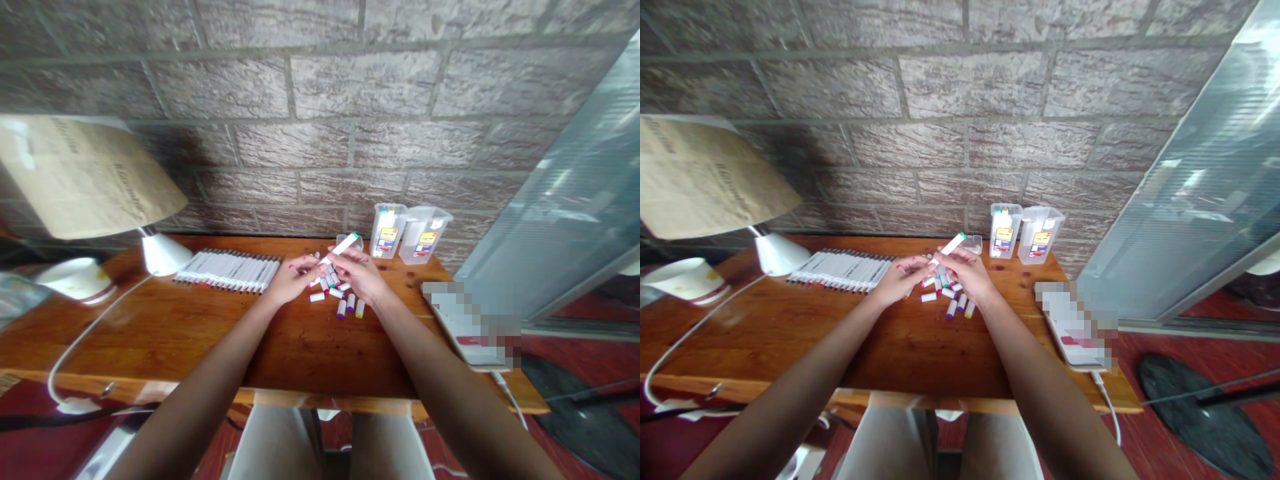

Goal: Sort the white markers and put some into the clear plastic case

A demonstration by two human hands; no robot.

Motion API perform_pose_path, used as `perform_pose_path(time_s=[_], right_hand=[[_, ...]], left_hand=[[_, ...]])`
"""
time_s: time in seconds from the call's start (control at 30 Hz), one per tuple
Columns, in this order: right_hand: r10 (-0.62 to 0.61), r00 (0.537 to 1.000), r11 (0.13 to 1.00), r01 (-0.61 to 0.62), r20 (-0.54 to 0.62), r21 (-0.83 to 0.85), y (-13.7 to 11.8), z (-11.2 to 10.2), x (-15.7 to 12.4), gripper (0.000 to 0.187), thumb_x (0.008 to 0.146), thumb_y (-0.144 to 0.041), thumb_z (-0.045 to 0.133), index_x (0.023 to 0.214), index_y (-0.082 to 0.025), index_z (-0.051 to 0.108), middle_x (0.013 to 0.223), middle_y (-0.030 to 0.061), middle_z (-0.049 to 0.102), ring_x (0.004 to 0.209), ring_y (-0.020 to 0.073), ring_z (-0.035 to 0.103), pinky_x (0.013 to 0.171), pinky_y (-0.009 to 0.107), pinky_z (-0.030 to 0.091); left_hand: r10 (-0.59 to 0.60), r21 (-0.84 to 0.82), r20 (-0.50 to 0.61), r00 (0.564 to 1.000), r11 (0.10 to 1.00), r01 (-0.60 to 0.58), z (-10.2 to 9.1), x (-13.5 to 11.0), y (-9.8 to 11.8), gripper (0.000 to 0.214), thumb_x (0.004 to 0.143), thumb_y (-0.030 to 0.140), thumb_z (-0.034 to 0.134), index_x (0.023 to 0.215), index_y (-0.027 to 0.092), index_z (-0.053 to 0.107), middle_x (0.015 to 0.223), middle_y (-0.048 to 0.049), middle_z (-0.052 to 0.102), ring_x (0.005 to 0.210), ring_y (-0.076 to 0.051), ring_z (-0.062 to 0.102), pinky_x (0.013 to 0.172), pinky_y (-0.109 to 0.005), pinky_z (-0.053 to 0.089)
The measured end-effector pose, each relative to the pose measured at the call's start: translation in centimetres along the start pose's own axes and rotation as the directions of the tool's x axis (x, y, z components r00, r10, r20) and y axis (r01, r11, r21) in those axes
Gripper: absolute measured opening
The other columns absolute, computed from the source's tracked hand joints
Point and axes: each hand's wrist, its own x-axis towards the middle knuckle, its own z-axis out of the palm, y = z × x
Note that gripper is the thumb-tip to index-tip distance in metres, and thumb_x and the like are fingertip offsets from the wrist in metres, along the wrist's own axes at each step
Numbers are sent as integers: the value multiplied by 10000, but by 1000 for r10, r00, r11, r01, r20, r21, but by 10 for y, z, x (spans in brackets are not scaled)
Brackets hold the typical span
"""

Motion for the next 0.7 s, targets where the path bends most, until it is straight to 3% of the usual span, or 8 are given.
perform_pose_path(time_s=[0.17, 0.47, 0.7], right_hand=[[49, 998, 998, -50, 29, 26, -2, 2, -2, 390, 561, -411, 930, 865, -206, 799, 626, -40, 609, 532, 54, 430, 474, 201, 278], [47, 997, 982, -37, -54, 184, -12, -4, 0, 322, 605, -299, 905, 900, -232, 795, 628, -68, 603, 549, 45, 445, 509, 178, 332], [32, 999, 965, -21, -37, 261, -10, -5, 3, 306, 644, -237, 865, 930, -233, 756, 919, -13, 750, 626, 76, 547, 545, 205, 424]], left_hand=[[24, -8, -36, 999, 1000, -24, 0, 0, -1, 385, 752, 523, 799, 875, 160, 761, 857, -53, 760, 768, -162, 665, 746, -281, 514], [-80, -20, 26, 996, 997, 81, 3, -2, 11, 516, 791, 670, 684, 764, 156, 713, 683, -22, 679, 553, -104, 542, 565, -241, 447], [-67, -89, 19, 998, 994, 68, 3, -1, 4, 470, 715, 583, 801, 914, 163, 726, 754, -35, 730, 615, -136, 621, 608, -268, 493]])
